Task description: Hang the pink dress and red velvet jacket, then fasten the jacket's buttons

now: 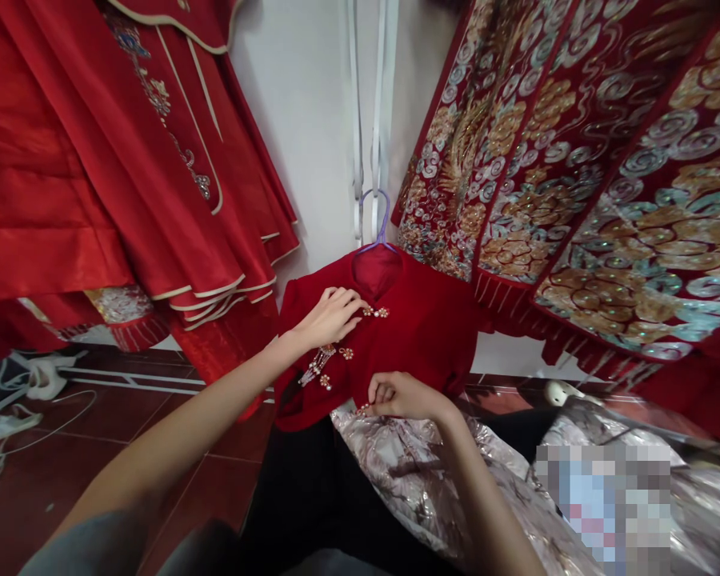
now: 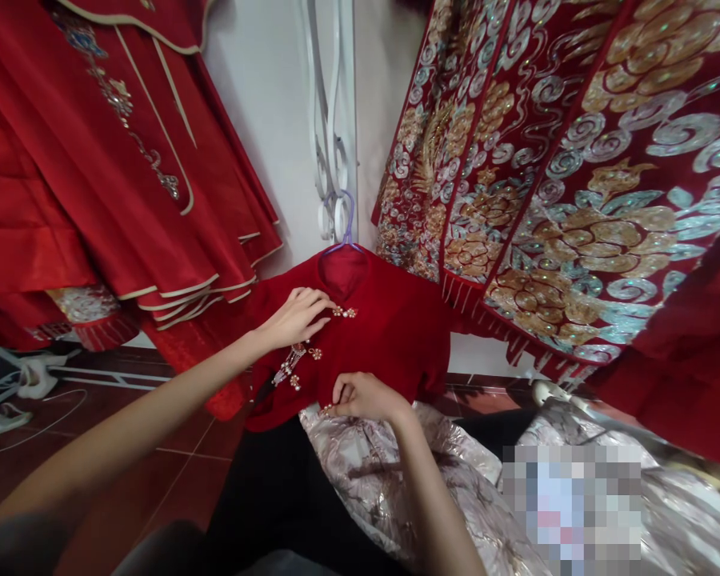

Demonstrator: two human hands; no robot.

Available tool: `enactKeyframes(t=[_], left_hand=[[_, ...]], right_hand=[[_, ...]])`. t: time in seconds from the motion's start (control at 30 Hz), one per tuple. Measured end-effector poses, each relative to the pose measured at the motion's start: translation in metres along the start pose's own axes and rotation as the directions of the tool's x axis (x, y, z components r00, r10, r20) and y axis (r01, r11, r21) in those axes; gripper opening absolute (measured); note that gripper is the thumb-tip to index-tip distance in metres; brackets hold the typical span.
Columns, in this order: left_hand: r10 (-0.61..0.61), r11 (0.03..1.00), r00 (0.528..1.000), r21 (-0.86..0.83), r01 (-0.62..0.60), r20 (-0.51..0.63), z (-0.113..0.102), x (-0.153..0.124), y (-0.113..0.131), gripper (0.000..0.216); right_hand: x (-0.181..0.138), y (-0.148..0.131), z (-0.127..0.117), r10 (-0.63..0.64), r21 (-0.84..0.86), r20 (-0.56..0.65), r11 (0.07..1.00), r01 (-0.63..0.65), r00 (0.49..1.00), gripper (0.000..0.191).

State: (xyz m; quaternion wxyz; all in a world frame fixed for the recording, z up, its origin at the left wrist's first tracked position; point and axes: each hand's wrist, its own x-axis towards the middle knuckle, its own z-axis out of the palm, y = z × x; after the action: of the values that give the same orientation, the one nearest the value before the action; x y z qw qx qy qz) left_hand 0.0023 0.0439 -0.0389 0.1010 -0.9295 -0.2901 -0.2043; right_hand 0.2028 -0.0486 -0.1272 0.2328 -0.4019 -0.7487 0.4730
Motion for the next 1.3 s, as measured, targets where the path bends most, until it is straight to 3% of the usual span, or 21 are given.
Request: enactKeyframes(t=[0.23, 0.3, 0.43, 0.63, 0.7, 0.73, 0.77, 0.8, 0.87, 0.9, 0.93, 0.97, 1.03, 1.1, 1.13, 1.17, 1.23, 1.3], left_hand=[[0.000, 0.996, 1.000, 0.087, 0.001, -0.011, 0.014, 0.025, 0.009, 0.027], [0.055, 0.995, 0.998, 0.082, -0.055, 0.006, 0.013, 0.030, 0.009, 0.024], [0.198, 0.979, 0.979, 0.037, -0.199, 0.041, 0.006, 0.038, 0.010, 0.021], [0.140, 0.979, 0.988, -0.155, -0.129, 0.061, 0.001, 0.034, 0.006, 0.025], [0.149, 0.973, 0.986, -0.187, -0.134, 0.069, 0.000, 0.032, 0.004, 0.027], [0.152, 0.973, 0.985, -0.184, -0.136, 0.077, 0.000, 0.031, 0.003, 0.028], [0.151, 0.977, 0.985, -0.166, -0.135, 0.088, -0.001, 0.031, 0.002, 0.029], [0.148, 0.982, 0.984, -0.134, -0.134, 0.102, -0.003, 0.031, 0.001, 0.029], [0.140, 0.990, 0.981, -0.029, -0.138, 0.132, -0.006, 0.031, 0.002, 0.030], [0.140, 0.989, 0.979, 0.029, -0.145, 0.145, -0.008, 0.031, 0.003, 0.032], [0.137, 0.985, 0.978, 0.087, -0.152, 0.159, -0.011, 0.030, 0.004, 0.035], [0.121, 0.978, 0.977, 0.145, -0.147, 0.176, -0.013, 0.029, 0.005, 0.037], [0.025, 0.963, 0.971, 0.254, -0.088, 0.239, -0.017, 0.025, 0.008, 0.038], [-0.111, 0.938, 0.939, 0.348, -0.010, 0.325, -0.020, 0.018, 0.010, 0.037], [-0.171, 0.922, 0.918, 0.387, 0.021, 0.358, -0.021, 0.015, 0.010, 0.038], [-0.218, 0.908, 0.901, 0.417, 0.046, 0.375, -0.022, 0.011, 0.009, 0.038], [-0.269, 0.886, 0.889, 0.457, 0.077, 0.371, -0.023, 0.004, 0.005, 0.036], [-0.311, 0.869, 0.885, 0.481, 0.118, 0.345, -0.024, -0.001, -0.005, 0.029]], right_hand=[[-0.011, 0.002, -0.018, 0.025, 0.055, 0.048, 0.998, -0.027, 0.999, 0.024], [-0.011, 0.007, -0.020, 0.072, 0.067, 0.042, 0.995, -0.075, 0.996, 0.032], [-0.012, 0.017, -0.024, 0.132, 0.063, 0.006, 0.989, -0.132, 0.991, 0.039], [-0.018, 0.016, -0.029, 0.117, 0.078, -0.006, 0.990, -0.116, 0.993, 0.037], [-0.018, 0.013, -0.028, 0.084, 0.089, -0.072, 0.993, -0.078, 0.994, 0.037], [-0.016, 0.010, -0.026, 0.060, 0.082, -0.162, 0.995, -0.047, 0.985, 0.035], [-0.013, 0.005, -0.025, 0.034, 0.063, -0.296, 0.998, -0.016, 0.955, 0.033], [-0.009, -0.001, -0.023, 0.004, 0.035, -0.458, 0.999, 0.014, 0.889, 0.030], [0.004, -0.019, -0.019, -0.076, -0.025, -0.748, 0.996, 0.086, 0.659, 0.028], [0.012, -0.029, -0.018, -0.117, -0.046, -0.832, 0.989, 0.143, 0.543, 0.028], [0.021, -0.039, -0.016, -0.166, -0.064, -0.865, 0.973, 0.224, 0.474, 0.029], [0.032, -0.049, -0.015, -0.214, -0.075, -0.863, 0.950, 0.303, 0.457, 0.032], [0.053, -0.064, -0.013, -0.277, -0.068, -0.780, 0.929, 0.364, 0.561, 0.046], [0.071, -0.069, -0.011, -0.196, -0.032, -0.698, 0.969, 0.244, 0.689, 0.068], [0.077, -0.067, -0.010, -0.117, -0.018, -0.687, 0.989, 0.144, 0.717, 0.078], [0.080, -0.064, -0.009, -0.038, -0.009, -0.700, 0.999, 0.045, 0.713, 0.087], [0.077, -0.052, -0.009, 0.052, -0.016, -0.761, 0.995, -0.099, 0.647, 0.097], [0.065, -0.036, -0.016, 0.020, -0.092, -0.815, 0.982, -0.163, 0.578, 0.096]])
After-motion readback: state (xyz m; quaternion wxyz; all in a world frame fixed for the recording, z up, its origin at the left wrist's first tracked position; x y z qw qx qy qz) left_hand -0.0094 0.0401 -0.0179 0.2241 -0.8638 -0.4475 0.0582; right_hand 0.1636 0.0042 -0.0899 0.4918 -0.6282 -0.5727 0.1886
